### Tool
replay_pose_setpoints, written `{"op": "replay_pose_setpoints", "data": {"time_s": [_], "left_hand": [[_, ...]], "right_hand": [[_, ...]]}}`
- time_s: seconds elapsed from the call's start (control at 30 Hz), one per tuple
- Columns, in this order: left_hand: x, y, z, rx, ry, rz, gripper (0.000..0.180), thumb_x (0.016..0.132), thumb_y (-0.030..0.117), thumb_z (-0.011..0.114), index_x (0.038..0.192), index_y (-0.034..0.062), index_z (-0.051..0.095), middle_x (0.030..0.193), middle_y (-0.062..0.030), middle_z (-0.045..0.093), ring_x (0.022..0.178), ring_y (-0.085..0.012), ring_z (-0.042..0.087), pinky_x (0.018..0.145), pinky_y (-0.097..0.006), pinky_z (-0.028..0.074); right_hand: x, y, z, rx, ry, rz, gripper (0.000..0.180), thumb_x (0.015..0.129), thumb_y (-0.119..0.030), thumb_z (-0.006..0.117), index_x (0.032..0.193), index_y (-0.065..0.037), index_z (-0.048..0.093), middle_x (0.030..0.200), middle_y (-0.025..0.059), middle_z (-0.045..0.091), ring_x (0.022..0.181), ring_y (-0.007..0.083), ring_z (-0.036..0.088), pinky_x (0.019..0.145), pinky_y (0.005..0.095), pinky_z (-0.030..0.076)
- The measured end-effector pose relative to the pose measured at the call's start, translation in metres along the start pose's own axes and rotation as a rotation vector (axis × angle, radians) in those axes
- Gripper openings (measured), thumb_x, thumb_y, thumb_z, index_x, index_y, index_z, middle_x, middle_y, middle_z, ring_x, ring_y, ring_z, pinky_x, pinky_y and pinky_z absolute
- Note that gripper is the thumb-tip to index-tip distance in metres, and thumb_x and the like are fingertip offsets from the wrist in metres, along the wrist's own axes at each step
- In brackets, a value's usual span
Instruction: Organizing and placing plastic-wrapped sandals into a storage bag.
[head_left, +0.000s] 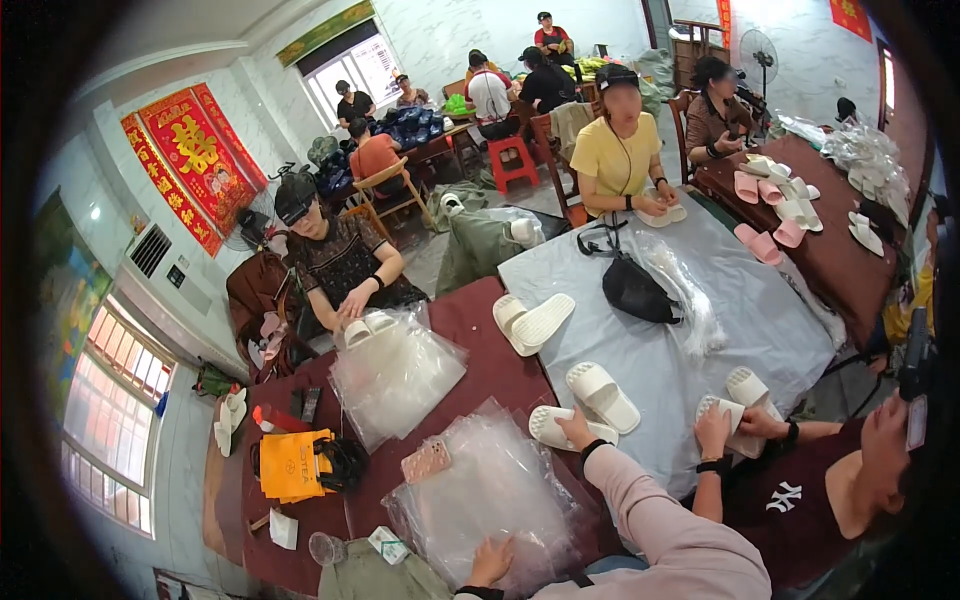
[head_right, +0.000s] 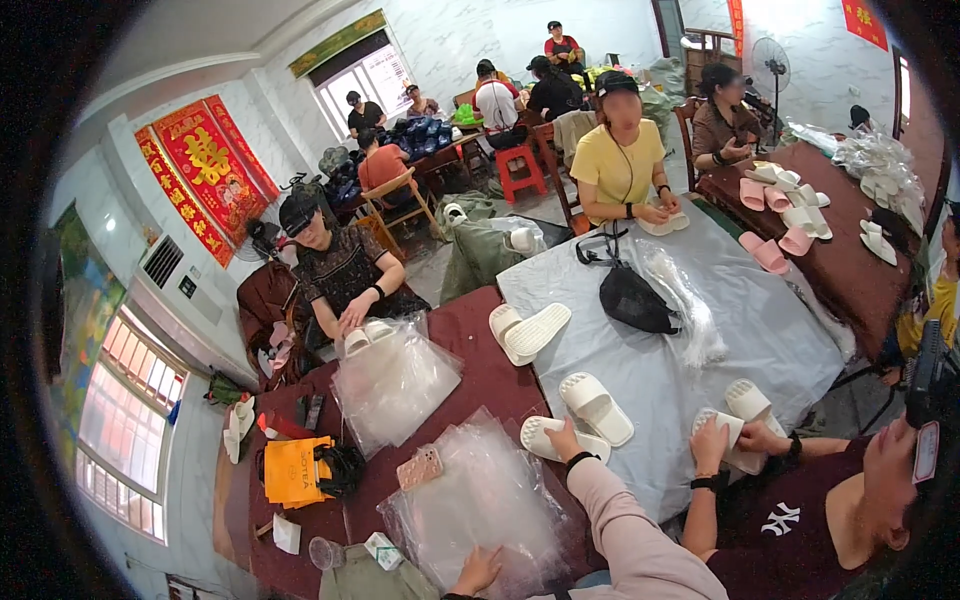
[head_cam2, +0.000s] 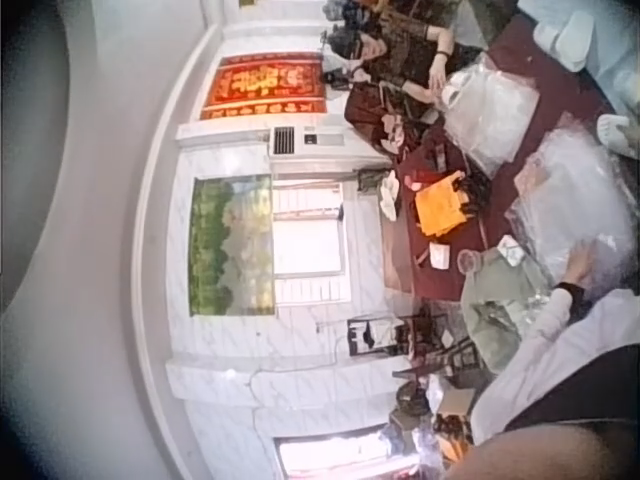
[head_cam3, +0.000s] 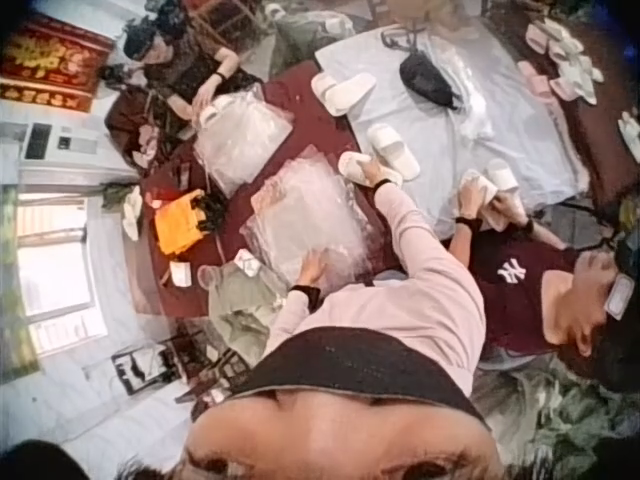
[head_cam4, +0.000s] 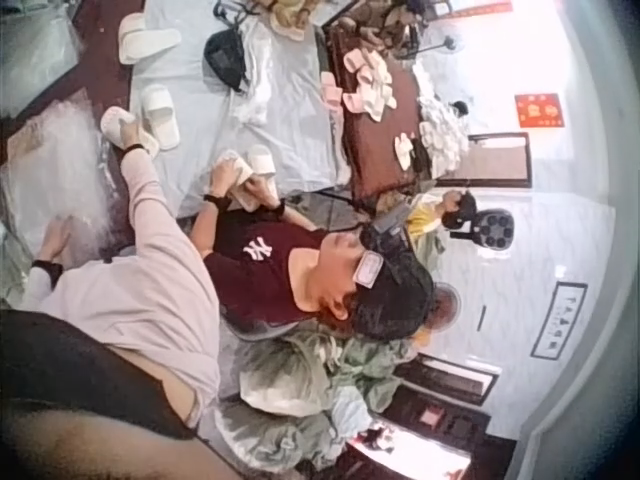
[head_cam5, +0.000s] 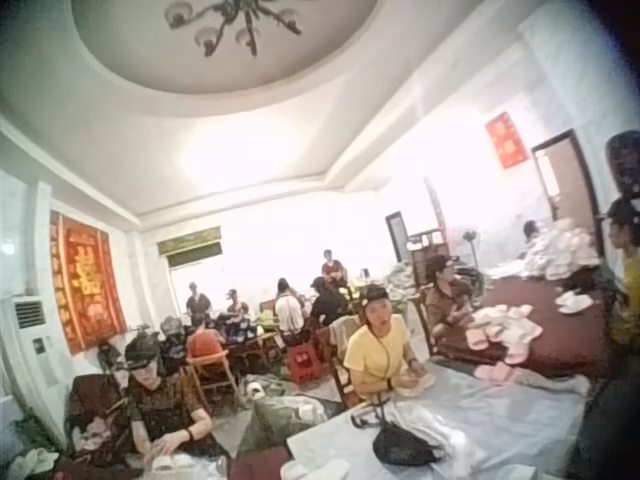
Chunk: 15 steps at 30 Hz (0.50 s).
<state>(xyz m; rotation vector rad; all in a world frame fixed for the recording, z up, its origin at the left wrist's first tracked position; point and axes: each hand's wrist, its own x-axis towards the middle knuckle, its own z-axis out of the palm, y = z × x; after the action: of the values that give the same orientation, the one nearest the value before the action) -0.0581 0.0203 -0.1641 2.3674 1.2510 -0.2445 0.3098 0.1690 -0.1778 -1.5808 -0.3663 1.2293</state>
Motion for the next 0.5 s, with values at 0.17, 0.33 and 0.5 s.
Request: {"op": "replay_pose_setpoints", "data": {"time_s": [0.17,0.33,0.5], "left_hand": [[0.005,0.0,0.006,-0.02,-0.013,0.018,0.052,0.084,0.037,0.052,0.133,0.0272,0.039,0.125,-0.0348,0.037,0.116,-0.0465,0.038,0.096,-0.054,0.031],[-0.01,0.004,0.001,-0.005,0.0,-0.068,0.052,0.084,0.036,0.052,0.133,0.0263,0.039,0.126,-0.0349,0.037,0.12,-0.0463,0.034,0.098,-0.054,0.028],[-0.004,-0.001,0.018,0.02,0.033,-0.037,0.053,0.083,0.035,0.053,0.133,0.0259,0.039,0.129,-0.0344,0.035,0.123,-0.0453,0.031,0.099,-0.054,0.027]], "right_hand": [[0.027,0.022,-0.005,-0.118,0.196,-0.041,0.081,0.077,-0.01,0.061,0.139,-0.006,0.011,0.129,0.0251,0.041,0.118,0.0339,0.043,0.098,0.0385,0.034],[-0.009,-0.004,0.022,0.064,0.564,-0.05,0.08,0.075,-0.003,0.056,0.14,-0.009,0.009,0.117,0.0236,0.05,0.109,0.0335,0.05,0.095,0.038,0.035],[0.025,0.01,-0.015,0.327,0.171,-0.072,0.066,0.076,0.002,0.054,0.134,-0.01,0.024,0.105,0.0151,0.053,0.094,0.0285,0.056,0.083,0.0373,0.045]]}}
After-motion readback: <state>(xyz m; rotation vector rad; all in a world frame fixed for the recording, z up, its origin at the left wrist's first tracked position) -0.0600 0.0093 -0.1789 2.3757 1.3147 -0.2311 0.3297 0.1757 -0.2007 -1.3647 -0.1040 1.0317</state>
